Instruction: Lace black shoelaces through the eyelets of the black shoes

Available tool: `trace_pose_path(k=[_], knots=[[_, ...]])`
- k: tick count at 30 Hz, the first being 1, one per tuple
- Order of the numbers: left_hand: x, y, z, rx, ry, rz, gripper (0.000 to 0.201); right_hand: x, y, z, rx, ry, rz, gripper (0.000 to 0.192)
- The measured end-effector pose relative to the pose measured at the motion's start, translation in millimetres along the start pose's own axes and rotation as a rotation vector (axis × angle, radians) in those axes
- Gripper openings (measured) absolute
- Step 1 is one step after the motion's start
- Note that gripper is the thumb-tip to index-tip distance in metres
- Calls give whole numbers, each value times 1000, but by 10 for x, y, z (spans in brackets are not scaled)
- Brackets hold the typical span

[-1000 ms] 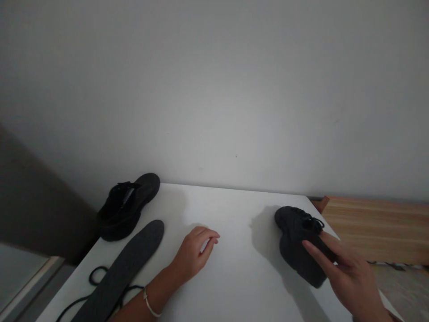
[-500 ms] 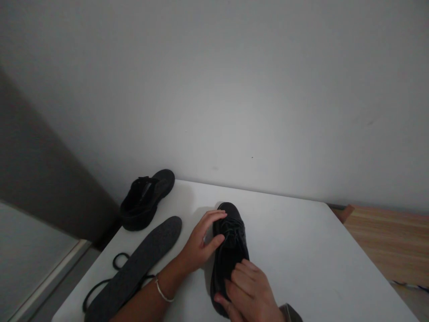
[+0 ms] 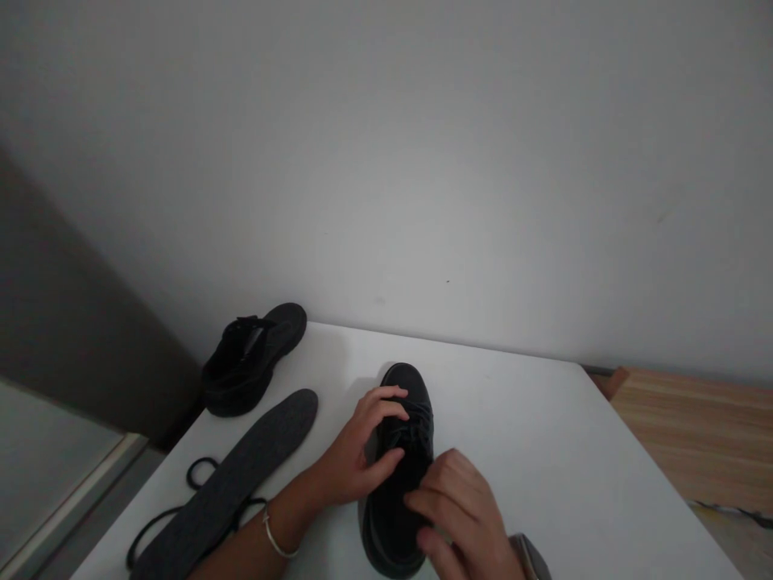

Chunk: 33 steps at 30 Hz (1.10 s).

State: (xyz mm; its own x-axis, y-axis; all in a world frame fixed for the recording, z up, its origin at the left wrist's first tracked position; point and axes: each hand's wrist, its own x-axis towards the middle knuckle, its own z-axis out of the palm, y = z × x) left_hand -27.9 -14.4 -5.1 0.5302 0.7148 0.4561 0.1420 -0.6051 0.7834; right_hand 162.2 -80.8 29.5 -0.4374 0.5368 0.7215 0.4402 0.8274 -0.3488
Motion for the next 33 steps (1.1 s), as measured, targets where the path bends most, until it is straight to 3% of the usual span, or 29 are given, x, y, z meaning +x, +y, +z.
trace_pose_path(k=[2,4,9,14,17,23,33], knots=[[2,25,7,35,-5,8,39,106,78,-142,-9,56,89,17],[7,51,15,102,-29,7,37,177,168,-222,-25,133,164,18],[28,126,24,328,-48,13,37,115,339,-135,-7,271,270,21],[57,226,52,559,2,57,26,-30,402,28,135,212,379,19],[59,251,95,588,58,69,20,-40,425,44,205,157,389,19],[38,251,141,596,173,151,20,-40,434,44,257,171,413,20],[68,334,123,804,110,89,5,-94,460,94,230,205,438,21]])
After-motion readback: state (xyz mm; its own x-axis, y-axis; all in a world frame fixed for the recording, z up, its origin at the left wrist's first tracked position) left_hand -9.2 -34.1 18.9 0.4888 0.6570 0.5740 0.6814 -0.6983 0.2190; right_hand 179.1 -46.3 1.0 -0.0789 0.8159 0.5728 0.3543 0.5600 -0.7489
